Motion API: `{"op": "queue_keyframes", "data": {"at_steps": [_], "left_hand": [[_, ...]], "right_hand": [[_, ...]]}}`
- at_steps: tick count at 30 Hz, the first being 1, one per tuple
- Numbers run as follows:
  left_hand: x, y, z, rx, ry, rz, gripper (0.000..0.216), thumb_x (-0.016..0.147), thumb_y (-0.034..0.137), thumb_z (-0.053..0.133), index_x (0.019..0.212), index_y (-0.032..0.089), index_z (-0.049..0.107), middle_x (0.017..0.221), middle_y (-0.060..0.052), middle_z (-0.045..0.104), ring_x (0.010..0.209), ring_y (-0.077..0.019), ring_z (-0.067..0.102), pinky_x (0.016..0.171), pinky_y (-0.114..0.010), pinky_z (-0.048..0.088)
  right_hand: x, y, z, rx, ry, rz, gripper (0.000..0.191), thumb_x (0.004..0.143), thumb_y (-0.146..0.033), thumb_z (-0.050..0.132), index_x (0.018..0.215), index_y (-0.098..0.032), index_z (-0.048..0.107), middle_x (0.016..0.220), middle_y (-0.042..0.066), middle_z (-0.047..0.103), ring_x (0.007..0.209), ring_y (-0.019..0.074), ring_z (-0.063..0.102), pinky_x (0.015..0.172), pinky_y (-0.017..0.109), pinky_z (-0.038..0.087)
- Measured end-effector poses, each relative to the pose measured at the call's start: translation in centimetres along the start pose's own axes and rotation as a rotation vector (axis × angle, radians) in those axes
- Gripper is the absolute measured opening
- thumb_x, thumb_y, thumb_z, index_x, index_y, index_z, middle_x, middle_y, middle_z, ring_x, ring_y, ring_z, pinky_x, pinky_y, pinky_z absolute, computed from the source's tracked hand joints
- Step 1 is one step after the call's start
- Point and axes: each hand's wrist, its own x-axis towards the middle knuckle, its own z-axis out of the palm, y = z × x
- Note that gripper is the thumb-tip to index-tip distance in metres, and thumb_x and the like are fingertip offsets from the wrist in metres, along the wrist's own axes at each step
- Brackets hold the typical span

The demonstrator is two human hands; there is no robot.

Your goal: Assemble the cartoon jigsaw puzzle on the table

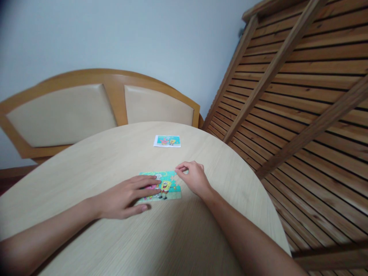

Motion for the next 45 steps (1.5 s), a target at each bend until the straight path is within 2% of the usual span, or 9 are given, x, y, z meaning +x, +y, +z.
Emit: {"op": "queue_keyframes", "data": {"at_steps": [14, 17, 22, 26, 30, 33, 36, 40, 45], "left_hand": [[0.1, -0.1, 0.1, 0.002, -0.015, 0.006, 0.051, 0.098, 0.041, 0.054, 0.147, 0.027, 0.046, 0.15, -0.011, 0.049, 0.137, -0.0298, 0.048, 0.114, -0.05, 0.041], [0.0, -0.1, 0.1, -0.004, -0.007, 0.004, 0.051, 0.098, 0.042, 0.055, 0.147, 0.029, 0.046, 0.15, -0.011, 0.049, 0.136, -0.0303, 0.049, 0.114, -0.051, 0.04], [0.1, 0.0, -0.1, -0.001, -0.013, -0.001, 0.051, 0.098, 0.041, 0.054, 0.147, 0.028, 0.047, 0.15, -0.011, 0.049, 0.136, -0.0297, 0.049, 0.114, -0.05, 0.041], [0.1, 0.1, -0.1, -0.004, -0.01, 0.0, 0.05, 0.099, 0.041, 0.053, 0.147, 0.028, 0.047, 0.149, -0.011, 0.05, 0.136, -0.0299, 0.049, 0.114, -0.05, 0.041], [0.0, 0.0, 0.0, -0.001, -0.023, -0.007, 0.051, 0.099, 0.042, 0.054, 0.147, 0.029, 0.046, 0.15, -0.011, 0.049, 0.137, -0.0301, 0.047, 0.114, -0.051, 0.041], [-0.1, -0.1, 0.1, -0.014, -0.022, -0.007, 0.051, 0.099, 0.042, 0.054, 0.148, 0.03, 0.045, 0.151, -0.01, 0.048, 0.138, -0.03, 0.046, 0.115, -0.05, 0.04], [0.0, -0.1, 0.0, -0.027, -0.012, -0.004, 0.052, 0.099, 0.041, 0.054, 0.149, 0.031, 0.044, 0.152, -0.009, 0.048, 0.138, -0.0299, 0.047, 0.116, -0.05, 0.039], [0.1, 0.1, -0.2, -0.028, -0.008, 0.004, 0.053, 0.099, 0.041, 0.054, 0.15, 0.031, 0.042, 0.152, -0.009, 0.048, 0.138, -0.0298, 0.047, 0.116, -0.05, 0.039], [0.0, 0.0, 0.0, -0.008, -0.019, -0.003, 0.053, 0.099, 0.041, 0.054, 0.15, 0.03, 0.043, 0.151, -0.01, 0.048, 0.138, -0.0295, 0.047, 0.115, -0.05, 0.04]], "right_hand": [[0.0, -0.1, -0.1, -0.1, -0.027, -0.04, 0.009, 0.085, -0.029, 0.069, 0.084, -0.024, 0.077, 0.087, 0.003, 0.077, 0.092, 0.0229, 0.066, 0.085, 0.036, 0.046], [0.0, 0.0, -0.6, -0.119, -0.051, -0.087, 0.011, 0.088, -0.027, 0.066, 0.087, -0.024, 0.078, 0.09, 0.004, 0.077, 0.094, 0.0227, 0.065, 0.087, 0.037, 0.045], [-0.2, 0.0, -0.9, -0.196, -0.111, -0.163, 0.009, 0.085, -0.027, 0.073, 0.092, -0.027, 0.079, 0.098, 0.004, 0.076, 0.102, 0.0246, 0.062, 0.092, 0.042, 0.041], [0.0, 0.3, -1.2, -0.179, -0.118, -0.197, 0.013, 0.087, -0.027, 0.069, 0.097, -0.027, 0.078, 0.102, 0.005, 0.075, 0.103, 0.0239, 0.062, 0.094, 0.041, 0.042], [0.6, 2.2, -2.7, -0.174, 0.043, -0.093, 0.016, 0.087, -0.02, 0.061, 0.093, -0.021, 0.076, 0.097, 0.006, 0.075, 0.096, 0.023, 0.065, 0.091, 0.038, 0.047], [1.0, 4.0, -3.7, -0.223, 0.122, 0.03, 0.016, 0.085, -0.023, 0.062, 0.089, -0.021, 0.077, 0.096, 0.008, 0.075, 0.092, 0.0237, 0.067, 0.088, 0.038, 0.049], [1.1, 4.9, -3.8, -0.211, 0.107, 0.063, 0.018, 0.086, -0.032, 0.063, 0.087, -0.021, 0.078, 0.096, 0.008, 0.075, 0.09, 0.0235, 0.068, 0.086, 0.037, 0.05], [1.0, 4.7, -2.8, -0.219, 0.083, 0.036, 0.02, 0.084, -0.04, 0.068, 0.089, -0.024, 0.079, 0.098, 0.007, 0.075, 0.095, 0.0242, 0.067, 0.09, 0.038, 0.05], [1.3, 4.2, -1.8, -0.214, 0.056, 0.039, 0.017, 0.083, -0.035, 0.068, 0.092, -0.025, 0.079, 0.103, 0.007, 0.074, 0.098, 0.0238, 0.066, 0.094, 0.04, 0.048]]}}
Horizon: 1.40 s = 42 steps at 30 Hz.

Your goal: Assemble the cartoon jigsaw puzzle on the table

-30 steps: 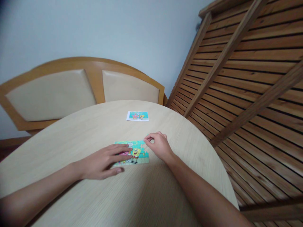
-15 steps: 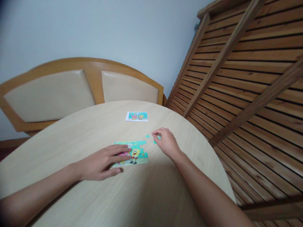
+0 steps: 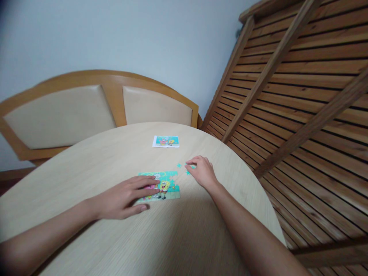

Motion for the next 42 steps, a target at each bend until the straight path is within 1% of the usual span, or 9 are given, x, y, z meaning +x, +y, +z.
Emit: {"op": "queue_keyframes", "data": {"at_steps": [6, 9, 13, 21, 25, 30, 34, 39, 42], "left_hand": [[0.0, 0.0, 0.0, -0.003, 0.003, 0.0, 0.053, 0.099, 0.04, 0.055, 0.15, 0.031, 0.042, 0.151, -0.01, 0.048, 0.137, -0.0301, 0.048, 0.115, -0.051, 0.04], [0.0, 0.0, 0.0, -0.003, 0.005, 0.001, 0.054, 0.099, 0.04, 0.055, 0.15, 0.031, 0.041, 0.152, -0.01, 0.048, 0.138, -0.0299, 0.047, 0.115, -0.051, 0.04], [-0.1, -0.1, 0.0, -0.021, 0.022, 0.007, 0.052, 0.099, 0.04, 0.054, 0.149, 0.031, 0.043, 0.152, -0.009, 0.048, 0.137, -0.0297, 0.048, 0.115, -0.051, 0.04], [-0.1, -0.1, 0.0, 0.0, 0.006, 0.002, 0.049, 0.099, 0.04, 0.054, 0.146, 0.028, 0.047, 0.151, -0.011, 0.048, 0.138, -0.0296, 0.047, 0.115, -0.05, 0.04], [-0.1, -0.1, 0.0, -0.012, 0.025, 0.004, 0.049, 0.099, 0.04, 0.054, 0.146, 0.029, 0.047, 0.151, -0.01, 0.049, 0.137, -0.0294, 0.048, 0.115, -0.05, 0.041], [-0.2, -0.1, 0.1, 0.015, -0.001, -0.009, 0.051, 0.099, 0.04, 0.054, 0.147, 0.028, 0.046, 0.151, -0.011, 0.048, 0.139, -0.0297, 0.046, 0.116, -0.051, 0.04], [-0.2, -0.1, 0.1, 0.034, -0.02, -0.011, 0.052, 0.099, 0.041, 0.053, 0.149, 0.029, 0.044, 0.152, -0.011, 0.047, 0.14, -0.0288, 0.045, 0.116, -0.051, 0.039], [-0.1, -0.1, 0.1, 0.012, 0.001, -0.009, 0.047, 0.099, 0.041, 0.054, 0.144, 0.028, 0.049, 0.151, -0.01, 0.048, 0.138, -0.0294, 0.047, 0.116, -0.051, 0.04], [-0.1, -0.1, 0.1, 0.014, -0.004, -0.009, 0.047, 0.099, 0.041, 0.054, 0.144, 0.027, 0.05, 0.151, -0.011, 0.048, 0.138, -0.0295, 0.047, 0.116, -0.051, 0.04]], "right_hand": [[0.0, -0.5, 0.2, 0.036, -0.045, 0.008, 0.014, 0.08, -0.025, 0.066, 0.09, -0.022, 0.076, 0.101, 0.005, 0.075, 0.098, 0.023, 0.066, 0.092, 0.038, 0.047], [-0.3, -1.1, -0.1, 0.034, -0.051, 0.02, 0.015, 0.081, -0.027, 0.065, 0.092, -0.024, 0.075, 0.095, 0.003, 0.076, 0.097, 0.0231, 0.066, 0.09, 0.038, 0.046], [-0.6, -1.5, -0.7, 0.085, -0.047, 0.026, 0.019, 0.082, -0.028, 0.063, 0.097, -0.024, 0.076, 0.085, 0.001, 0.075, 0.085, 0.02, 0.068, 0.082, 0.033, 0.048], [-0.5, -1.6, -0.9, 0.259, -0.026, 0.067, 0.02, 0.083, -0.031, 0.065, 0.095, -0.021, 0.076, 0.084, 0.004, 0.077, 0.08, 0.0198, 0.072, 0.076, 0.03, 0.053], [-0.7, -2.3, -0.8, 0.371, -0.077, 0.097, 0.016, 0.082, -0.031, 0.066, 0.088, -0.018, 0.073, 0.083, 0.006, 0.077, 0.077, 0.0203, 0.072, 0.074, 0.031, 0.054], [-1.2, -3.3, -0.5, 0.432, -0.125, 0.053, 0.013, 0.08, -0.031, 0.068, 0.081, -0.018, 0.069, 0.082, 0.006, 0.077, 0.077, 0.0197, 0.072, 0.074, 0.031, 0.054], [-1.5, -3.6, 0.1, 0.436, -0.16, 0.035, 0.012, 0.08, -0.031, 0.068, 0.078, -0.019, 0.069, 0.082, 0.005, 0.077, 0.079, 0.0197, 0.072, 0.075, 0.031, 0.054], [-1.8, -3.6, 0.6, 0.4, -0.18, 0.037, 0.014, 0.079, -0.033, 0.07, 0.078, -0.02, 0.071, 0.083, 0.004, 0.078, 0.08, 0.0195, 0.072, 0.075, 0.029, 0.053], [-2.0, -3.7, 0.6, 0.368, -0.175, 0.036, 0.014, 0.08, -0.035, 0.071, 0.083, -0.021, 0.073, 0.08, 0.002, 0.077, 0.078, 0.0186, 0.072, 0.074, 0.028, 0.053]]}}
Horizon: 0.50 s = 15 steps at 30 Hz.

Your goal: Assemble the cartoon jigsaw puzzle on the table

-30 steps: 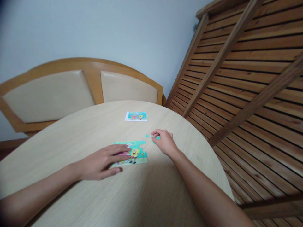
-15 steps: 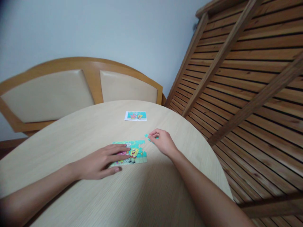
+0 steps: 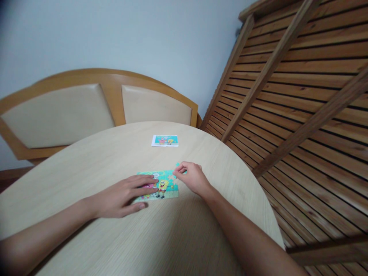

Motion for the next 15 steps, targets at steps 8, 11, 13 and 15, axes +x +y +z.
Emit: {"op": "queue_keyframes", "data": {"at_steps": [8, 11, 13, 15], "left_hand": [[0.0, -0.1, 0.1, 0.024, 0.006, 0.012, 0.051, 0.099, 0.041, 0.053, 0.148, 0.027, 0.046, 0.152, -0.012, 0.047, 0.138, -0.0296, 0.047, 0.115, -0.051, 0.04], [0.0, -0.1, 0.1, 0.016, 0.009, 0.016, 0.051, 0.099, 0.041, 0.053, 0.148, 0.027, 0.046, 0.152, -0.012, 0.047, 0.138, -0.0299, 0.047, 0.115, -0.05, 0.04], [0.0, -0.1, 0.1, 0.019, 0.005, 0.016, 0.051, 0.099, 0.041, 0.053, 0.148, 0.027, 0.045, 0.152, -0.012, 0.047, 0.138, -0.0296, 0.047, 0.115, -0.05, 0.04], [0.0, -0.1, 0.0, 0.024, -0.005, 0.011, 0.051, 0.099, 0.041, 0.053, 0.148, 0.027, 0.045, 0.152, -0.012, 0.047, 0.139, -0.0292, 0.046, 0.115, -0.05, 0.04]], "right_hand": [[-0.3, -1.1, 0.0, -0.142, 0.02, -0.017, 0.01, 0.08, -0.03, 0.069, 0.078, -0.022, 0.075, 0.079, 0.001, 0.077, 0.077, 0.0182, 0.072, 0.074, 0.029, 0.051], [-0.3, -1.5, -0.4, -0.207, 0.015, -0.025, 0.011, 0.082, -0.03, 0.068, 0.08, -0.022, 0.076, 0.081, 0.001, 0.077, 0.078, 0.0188, 0.071, 0.077, 0.031, 0.049], [-0.3, -1.6, -0.7, -0.244, 0.012, -0.032, 0.013, 0.084, -0.029, 0.067, 0.085, -0.023, 0.077, 0.084, 0.002, 0.078, 0.084, 0.02, 0.07, 0.081, 0.033, 0.048], [-0.4, -1.7, -1.1, -0.284, -0.002, -0.067, 0.014, 0.085, -0.028, 0.066, 0.091, -0.024, 0.078, 0.089, 0.002, 0.078, 0.093, 0.0221, 0.068, 0.086, 0.036, 0.045]]}}
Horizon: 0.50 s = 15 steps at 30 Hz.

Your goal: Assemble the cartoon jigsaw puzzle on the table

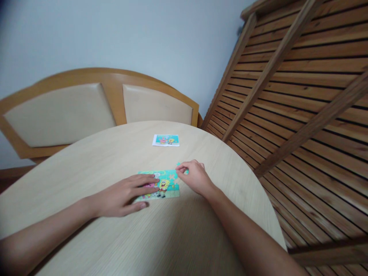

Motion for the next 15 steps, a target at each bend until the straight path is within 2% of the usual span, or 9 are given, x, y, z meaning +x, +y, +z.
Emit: {"op": "queue_keyframes", "data": {"at_steps": [6, 15], "left_hand": [[0.06, 0.07, -0.06, -0.013, 0.002, -0.008, 0.05, 0.099, 0.041, 0.053, 0.147, 0.026, 0.047, 0.151, -0.012, 0.048, 0.138, -0.0295, 0.047, 0.116, -0.05, 0.039], [-0.12, -0.1, 0.09, -0.012, -0.009, -0.014, 0.051, 0.099, 0.041, 0.053, 0.147, 0.027, 0.047, 0.152, -0.011, 0.047, 0.14, -0.0292, 0.045, 0.117, -0.05, 0.038]], "right_hand": [[-0.34, 0.25, -0.49, -0.098, -0.044, -0.097, 0.012, 0.084, -0.034, 0.073, 0.094, -0.029, 0.078, 0.102, 0.004, 0.077, 0.107, 0.0268, 0.06, 0.098, 0.046, 0.032], [-0.5, 0.44, -1.09, -0.187, -0.084, -0.218, 0.015, 0.089, -0.035, 0.071, 0.099, -0.029, 0.079, 0.1, 0.005, 0.074, 0.105, 0.0251, 0.058, 0.091, 0.042, 0.031]]}}
